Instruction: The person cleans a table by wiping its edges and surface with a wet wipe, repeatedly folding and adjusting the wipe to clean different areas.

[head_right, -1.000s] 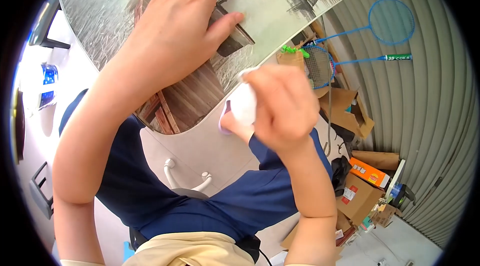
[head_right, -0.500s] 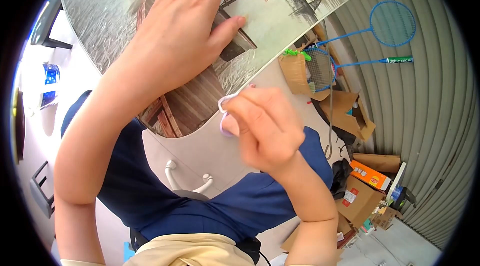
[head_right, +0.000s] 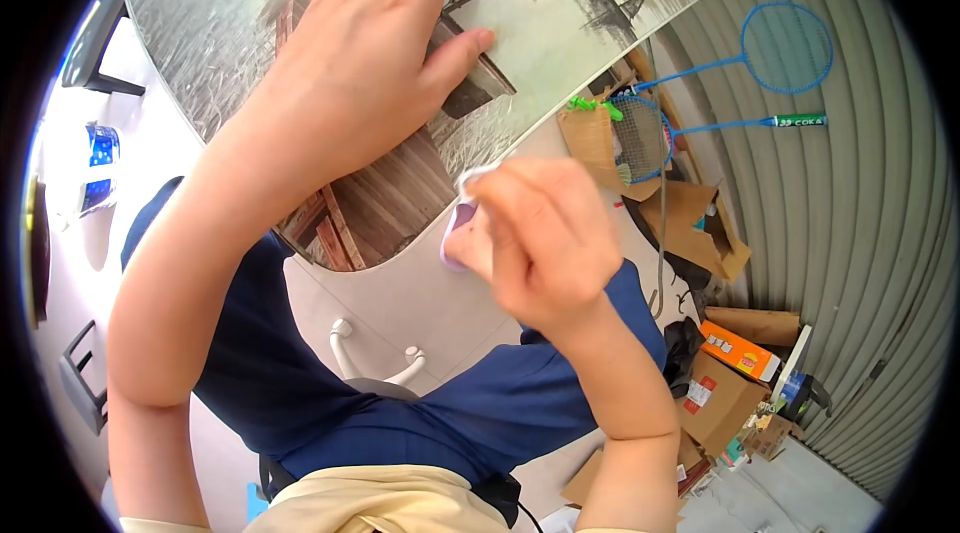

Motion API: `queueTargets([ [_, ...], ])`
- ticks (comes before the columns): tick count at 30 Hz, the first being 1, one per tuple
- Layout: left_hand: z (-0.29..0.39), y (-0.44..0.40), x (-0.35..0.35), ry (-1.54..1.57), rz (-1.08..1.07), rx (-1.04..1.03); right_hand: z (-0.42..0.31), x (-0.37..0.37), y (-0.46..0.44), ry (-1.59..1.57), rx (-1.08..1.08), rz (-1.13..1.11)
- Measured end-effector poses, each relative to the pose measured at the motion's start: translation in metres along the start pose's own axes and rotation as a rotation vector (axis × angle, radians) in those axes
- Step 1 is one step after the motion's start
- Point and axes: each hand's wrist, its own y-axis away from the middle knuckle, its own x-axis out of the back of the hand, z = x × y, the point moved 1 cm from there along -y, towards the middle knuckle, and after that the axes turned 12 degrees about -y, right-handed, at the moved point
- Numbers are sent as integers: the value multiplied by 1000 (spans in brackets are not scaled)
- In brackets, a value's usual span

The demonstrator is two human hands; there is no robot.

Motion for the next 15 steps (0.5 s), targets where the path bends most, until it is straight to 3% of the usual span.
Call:
queueTargets([
  [6,0,-1,1,-9,-2,-3,7,4,-7,54,73,-37],
  [8,0,1,0,1,13,-1,13,3,-5,64,36,50],
  [15,0,-1,-1,-13,-2,-9,-1,-1,-3,-43,73,-58],
])
